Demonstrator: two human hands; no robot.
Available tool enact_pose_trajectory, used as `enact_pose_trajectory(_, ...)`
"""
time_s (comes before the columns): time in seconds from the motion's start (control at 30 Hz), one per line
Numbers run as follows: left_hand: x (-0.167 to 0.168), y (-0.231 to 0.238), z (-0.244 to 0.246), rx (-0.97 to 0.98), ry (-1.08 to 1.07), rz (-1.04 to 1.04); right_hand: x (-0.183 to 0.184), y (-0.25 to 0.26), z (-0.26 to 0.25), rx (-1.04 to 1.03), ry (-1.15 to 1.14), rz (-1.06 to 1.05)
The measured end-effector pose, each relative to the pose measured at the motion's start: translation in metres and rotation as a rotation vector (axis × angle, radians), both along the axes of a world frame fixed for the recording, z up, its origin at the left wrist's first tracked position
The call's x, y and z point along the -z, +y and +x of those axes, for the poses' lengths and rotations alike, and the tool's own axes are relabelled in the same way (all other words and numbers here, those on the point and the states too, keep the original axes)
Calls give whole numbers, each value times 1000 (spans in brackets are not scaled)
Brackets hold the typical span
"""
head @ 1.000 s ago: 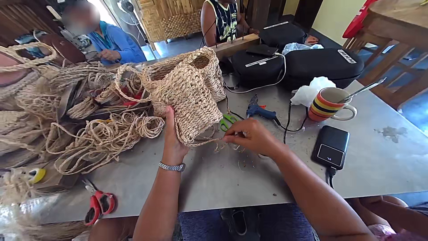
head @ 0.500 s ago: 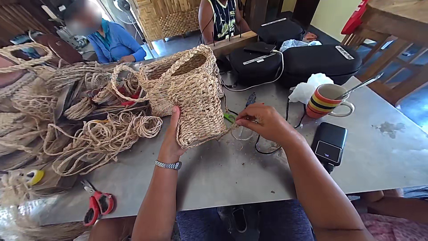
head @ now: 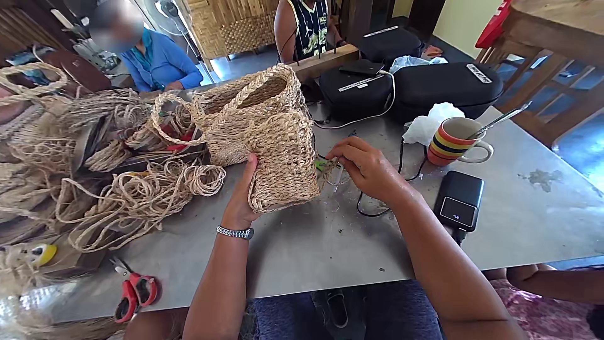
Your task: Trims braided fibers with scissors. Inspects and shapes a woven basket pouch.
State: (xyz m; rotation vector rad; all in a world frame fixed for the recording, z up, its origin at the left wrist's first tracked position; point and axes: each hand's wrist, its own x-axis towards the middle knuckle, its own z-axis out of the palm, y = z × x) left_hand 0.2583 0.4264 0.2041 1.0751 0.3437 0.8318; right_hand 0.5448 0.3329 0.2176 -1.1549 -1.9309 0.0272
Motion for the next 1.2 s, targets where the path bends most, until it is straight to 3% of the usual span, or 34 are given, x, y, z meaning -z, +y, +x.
enact_pose_trajectory(0.17,1,-4,-1,61,35,21,2,4,-6,-18,48,117)
enact_pose_trajectory(0.43,5,-2,-2,87,-16,-12,4,-3,-19,82,-8,53)
enact_pose_trajectory(0.53,4,-1,-3,83,-20,5,2,-8,-22,25,153,-60)
enact_pose_trajectory(0.8,8,-10,9,-133,305,329,-5,-15,-25,-163,662,-421)
enact_pose_trajectory(1.0,21,-7,23,-259,295,559,-1,-9,-27,-290,841,-462)
enact_pose_trajectory(1.2,26,-13,35,-318,305,574,8,-1,-35,-270,966,-474)
